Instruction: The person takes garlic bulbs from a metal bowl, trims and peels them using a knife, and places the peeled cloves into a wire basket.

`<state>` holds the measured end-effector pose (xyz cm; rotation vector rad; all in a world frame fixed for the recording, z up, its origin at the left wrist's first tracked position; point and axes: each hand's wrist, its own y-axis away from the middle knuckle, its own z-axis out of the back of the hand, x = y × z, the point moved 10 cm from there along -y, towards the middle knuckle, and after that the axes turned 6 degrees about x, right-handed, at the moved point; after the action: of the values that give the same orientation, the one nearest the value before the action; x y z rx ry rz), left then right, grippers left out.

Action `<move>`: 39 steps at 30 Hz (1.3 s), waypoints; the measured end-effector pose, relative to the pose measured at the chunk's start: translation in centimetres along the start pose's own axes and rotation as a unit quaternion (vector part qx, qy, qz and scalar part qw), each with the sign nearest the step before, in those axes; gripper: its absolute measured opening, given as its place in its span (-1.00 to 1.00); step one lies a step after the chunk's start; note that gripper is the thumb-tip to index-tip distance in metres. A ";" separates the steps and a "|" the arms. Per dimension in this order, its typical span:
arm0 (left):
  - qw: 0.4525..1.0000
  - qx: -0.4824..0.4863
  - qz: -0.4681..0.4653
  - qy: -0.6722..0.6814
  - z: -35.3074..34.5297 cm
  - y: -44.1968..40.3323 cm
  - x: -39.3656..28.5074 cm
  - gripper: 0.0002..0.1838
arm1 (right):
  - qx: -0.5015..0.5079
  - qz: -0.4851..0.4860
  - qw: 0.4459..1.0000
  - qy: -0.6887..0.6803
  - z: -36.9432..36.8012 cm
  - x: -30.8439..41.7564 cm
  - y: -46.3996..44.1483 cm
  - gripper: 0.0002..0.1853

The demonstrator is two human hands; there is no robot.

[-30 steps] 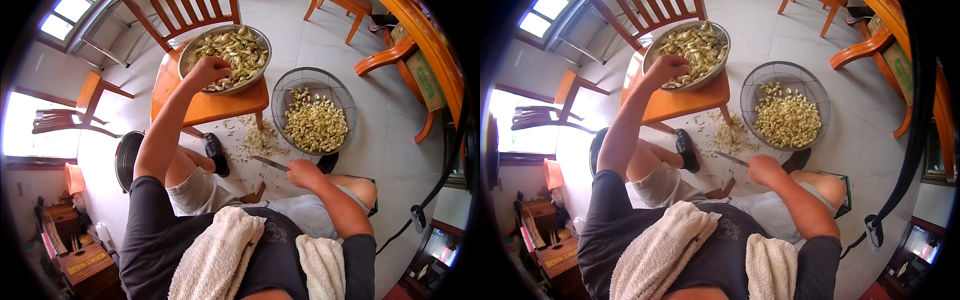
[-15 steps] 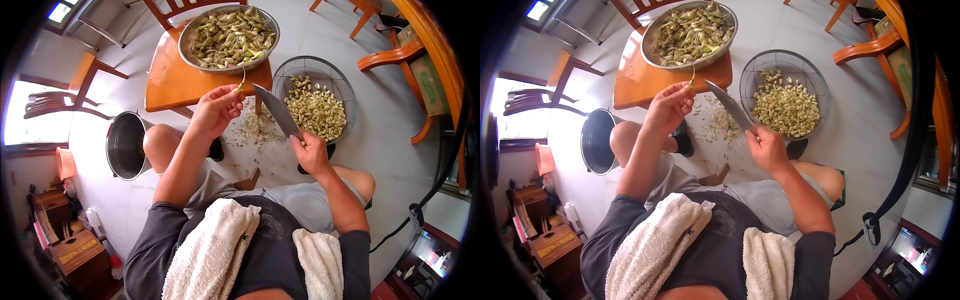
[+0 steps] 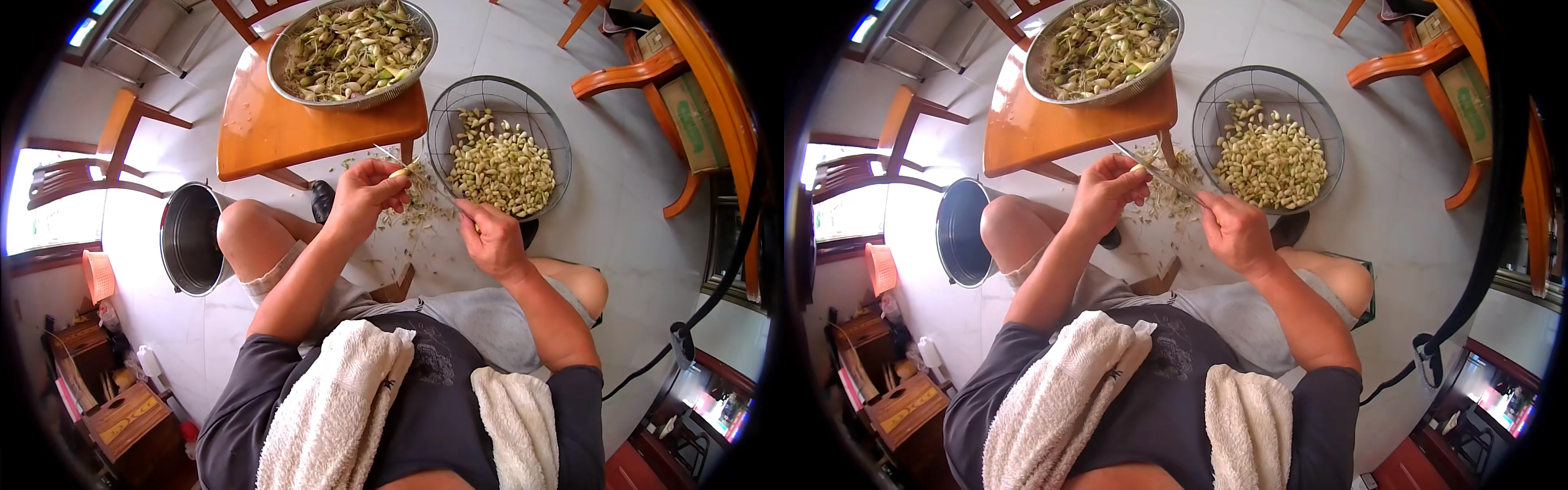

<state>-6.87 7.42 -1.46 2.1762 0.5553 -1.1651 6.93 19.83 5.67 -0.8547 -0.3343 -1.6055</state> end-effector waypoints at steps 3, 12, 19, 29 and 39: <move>1.000 -0.002 -0.005 -0.012 0.1 -0.1 0.3 -0.82 | -0.007 0.009 1.000 0.025 0.0 0.1 0.2 -0.82; 0.995 0.072 -0.051 0.053 0.2 0.0 -1.2 -0.74 | 0.165 -0.218 0.962 0.024 -3.6 -7.3 2.4 -0.79; 0.989 0.059 0.015 0.138 0.7 0.0 0.3 -0.70 | 0.101 -0.191 0.976 -0.034 -2.7 -6.2 1.5 -0.78; 0.990 0.063 -0.065 0.106 2.7 -1.4 0.8 -0.80 | 0.066 -0.109 0.991 -0.048 -1.4 -3.6 0.5 -0.87; 0.994 0.071 -0.027 0.073 2.1 -1.1 3.0 -0.83 | 0.026 0.020 0.999 0.024 -0.4 -0.1 0.2 -0.80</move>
<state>-7.18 7.10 -5.29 2.3969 0.6138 -1.1091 6.99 19.61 5.31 -0.7783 -0.3222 -1.5719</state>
